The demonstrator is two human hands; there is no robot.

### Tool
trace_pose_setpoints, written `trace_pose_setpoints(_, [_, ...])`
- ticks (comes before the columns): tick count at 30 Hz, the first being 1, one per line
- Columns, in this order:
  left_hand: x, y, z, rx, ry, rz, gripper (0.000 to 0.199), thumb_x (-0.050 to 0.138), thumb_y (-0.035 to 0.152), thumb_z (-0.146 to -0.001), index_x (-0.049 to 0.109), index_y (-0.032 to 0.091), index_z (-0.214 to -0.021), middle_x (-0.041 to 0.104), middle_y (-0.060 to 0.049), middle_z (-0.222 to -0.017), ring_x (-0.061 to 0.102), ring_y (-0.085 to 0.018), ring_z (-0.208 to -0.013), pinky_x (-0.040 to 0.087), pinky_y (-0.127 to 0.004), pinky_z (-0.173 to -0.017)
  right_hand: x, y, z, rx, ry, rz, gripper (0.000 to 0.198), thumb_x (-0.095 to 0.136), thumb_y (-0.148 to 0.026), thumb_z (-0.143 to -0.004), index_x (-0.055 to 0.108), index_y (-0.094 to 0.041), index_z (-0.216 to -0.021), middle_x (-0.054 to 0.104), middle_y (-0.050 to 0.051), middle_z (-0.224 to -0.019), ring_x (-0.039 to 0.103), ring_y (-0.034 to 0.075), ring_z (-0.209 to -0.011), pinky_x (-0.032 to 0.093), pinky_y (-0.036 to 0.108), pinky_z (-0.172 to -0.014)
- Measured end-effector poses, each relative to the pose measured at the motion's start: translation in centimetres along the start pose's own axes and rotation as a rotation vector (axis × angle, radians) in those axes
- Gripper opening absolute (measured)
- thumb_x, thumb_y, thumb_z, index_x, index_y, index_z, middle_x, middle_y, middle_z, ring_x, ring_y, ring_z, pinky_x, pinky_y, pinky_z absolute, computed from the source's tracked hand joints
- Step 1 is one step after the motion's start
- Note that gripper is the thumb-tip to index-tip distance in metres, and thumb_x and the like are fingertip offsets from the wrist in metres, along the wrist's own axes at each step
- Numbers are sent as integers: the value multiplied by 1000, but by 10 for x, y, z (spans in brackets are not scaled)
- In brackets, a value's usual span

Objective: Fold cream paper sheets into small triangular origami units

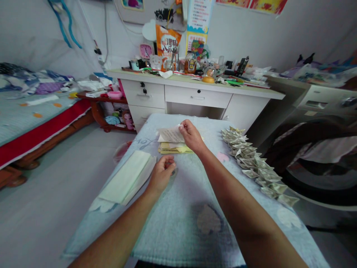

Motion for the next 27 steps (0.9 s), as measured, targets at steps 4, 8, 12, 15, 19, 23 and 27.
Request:
trace_pose_setpoints(4, [-3,-2,-1,8,13,2,32,62,29,-74,57,19,-105,57,-3,-93,54,-11,-70,47,-22,-56,-6,-16,16,-20,-41,-124,17,42,-38,-91,43,-22,-85,45,-2,-76,44,14,-72,35,23,-65])
trace_pose_setpoints(8, [-8,-1,0,86,142,-99,46,67,27,-72,51,25,-115,53,-5,-113,56,-13,-85,50,-26,-68,-23,-25,42,36,-32,-309,21,48,-42,-90,44,-22,-86,44,-2,-76,42,13,-71,35,23,-65])
trace_pose_setpoints(12, [-11,5,4,228,236,-186,76,75,28,-66,37,32,-131,35,-7,-138,47,-22,-115,50,-34,-84,-43,-32,71,106,-43,-508,24,54,-43,-89,45,-21,-84,42,-3,-75,41,11,-67,34,22,-63])
trace_pose_setpoints(15, [-9,10,7,339,147,-205,81,76,30,-67,33,34,-136,34,-7,-141,41,-25,-125,46,-41,-94,-54,-40,90,193,-76,-588,25,58,-43,-87,47,-21,-83,45,-3,-73,41,11,-65,34,22,-61])
trace_pose_setpoints(19, [-7,18,12,465,20,-245,43,72,31,-73,59,25,-114,44,-6,-137,40,-26,-129,32,-45,-109,-62,-45,106,313,-54,-703,26,62,-42,-84,47,-21,-84,46,-5,-69,40,9,-58,33,20,-55])
trace_pose_setpoints(23, [-1,24,17,410,-176,-94,15,67,30,-79,70,18,-87,62,-7,-112,56,-23,-112,39,-38,-103,-68,-40,111,362,60,-740,24,64,-40,-82,48,-22,-84,46,-5,-68,39,9,-57,31,20,-52])
trace_pose_setpoints(27, [2,24,19,198,-219,146,23,69,32,-77,69,15,-92,70,-6,-92,64,-20,-88,50,-32,-82,-71,-24,117,421,120,-654,24,64,-39,-81,51,-22,-92,49,-6,-69,42,9,-58,32,20,-54])
Point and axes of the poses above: each hand's wrist, its own z-axis away from the middle knuckle, its own x-axis out of the palm, y = z × x, the point moved 3 cm from there along -z, towards the middle knuckle
